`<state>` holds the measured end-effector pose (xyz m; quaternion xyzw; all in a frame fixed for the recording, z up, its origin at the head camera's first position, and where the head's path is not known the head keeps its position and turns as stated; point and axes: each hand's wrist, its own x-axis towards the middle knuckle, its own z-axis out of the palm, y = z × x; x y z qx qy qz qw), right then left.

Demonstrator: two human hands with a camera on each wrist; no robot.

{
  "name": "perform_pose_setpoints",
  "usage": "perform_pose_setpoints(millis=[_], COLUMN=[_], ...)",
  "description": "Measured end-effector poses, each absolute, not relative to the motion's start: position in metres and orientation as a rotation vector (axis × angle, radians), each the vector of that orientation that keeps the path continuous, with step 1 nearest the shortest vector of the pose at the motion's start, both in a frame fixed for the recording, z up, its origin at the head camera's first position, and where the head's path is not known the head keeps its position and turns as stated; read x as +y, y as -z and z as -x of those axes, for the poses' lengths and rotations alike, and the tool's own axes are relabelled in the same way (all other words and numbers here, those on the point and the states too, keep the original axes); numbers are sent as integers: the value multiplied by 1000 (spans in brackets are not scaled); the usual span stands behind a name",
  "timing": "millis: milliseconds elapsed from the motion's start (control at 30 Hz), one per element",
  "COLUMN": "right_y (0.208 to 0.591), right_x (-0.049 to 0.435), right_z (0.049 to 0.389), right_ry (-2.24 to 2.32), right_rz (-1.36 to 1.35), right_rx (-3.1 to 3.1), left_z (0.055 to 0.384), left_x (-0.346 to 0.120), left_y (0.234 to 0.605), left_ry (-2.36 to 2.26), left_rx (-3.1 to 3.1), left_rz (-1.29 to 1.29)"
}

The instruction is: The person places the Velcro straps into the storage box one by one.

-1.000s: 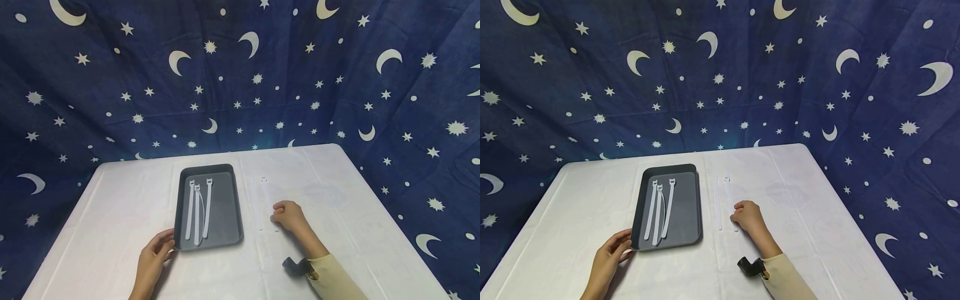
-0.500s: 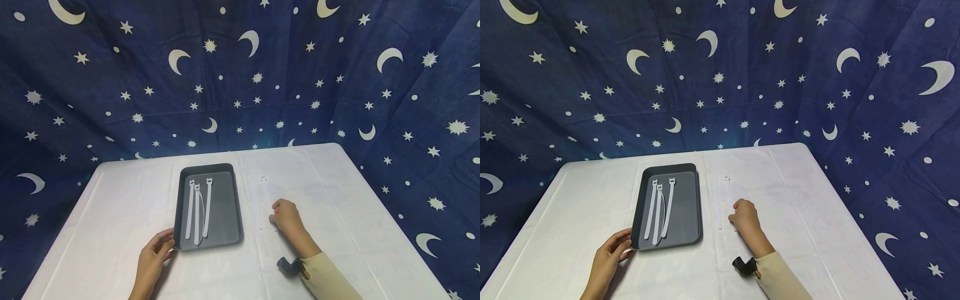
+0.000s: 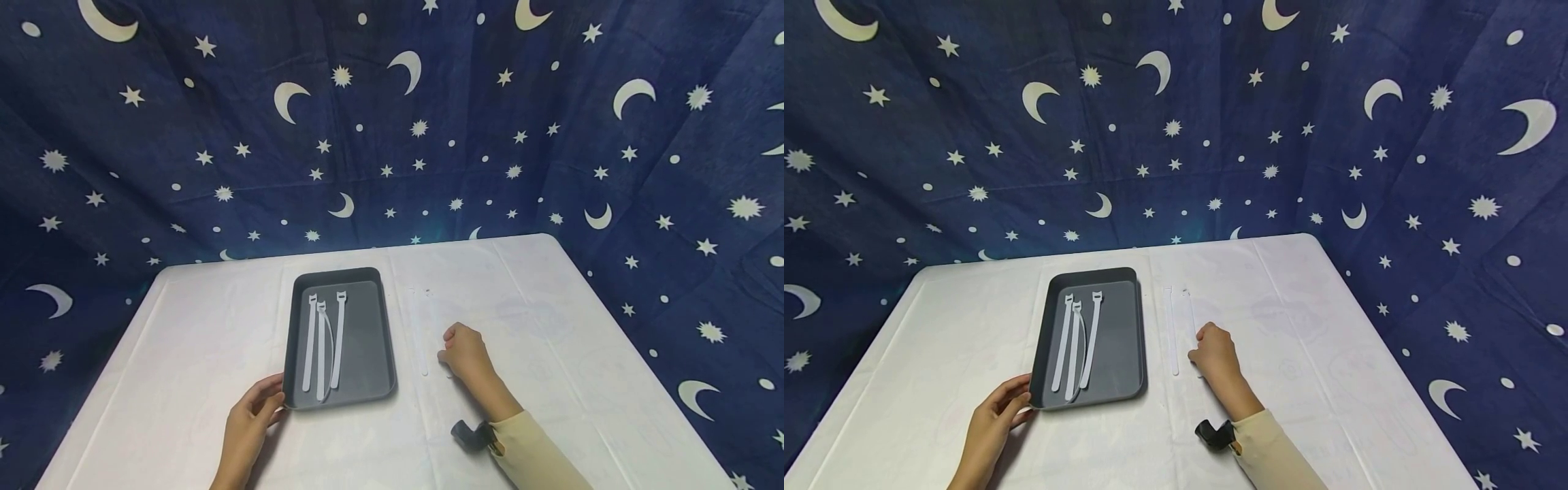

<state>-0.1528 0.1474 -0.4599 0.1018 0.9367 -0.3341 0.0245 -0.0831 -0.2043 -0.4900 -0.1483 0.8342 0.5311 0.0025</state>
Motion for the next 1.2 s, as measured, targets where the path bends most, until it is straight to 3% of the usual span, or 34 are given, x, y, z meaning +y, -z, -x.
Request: perform_pose_setpoints(millis=[1200], right_y=[456], right_x=[162], right_z=[161], right_ry=[1099], right_rz=[-308], right_rx=[2780], left_z=[84], left_x=[-206], left_y=[491], left_ry=[-1706], left_rx=[2570], left_rz=[457])
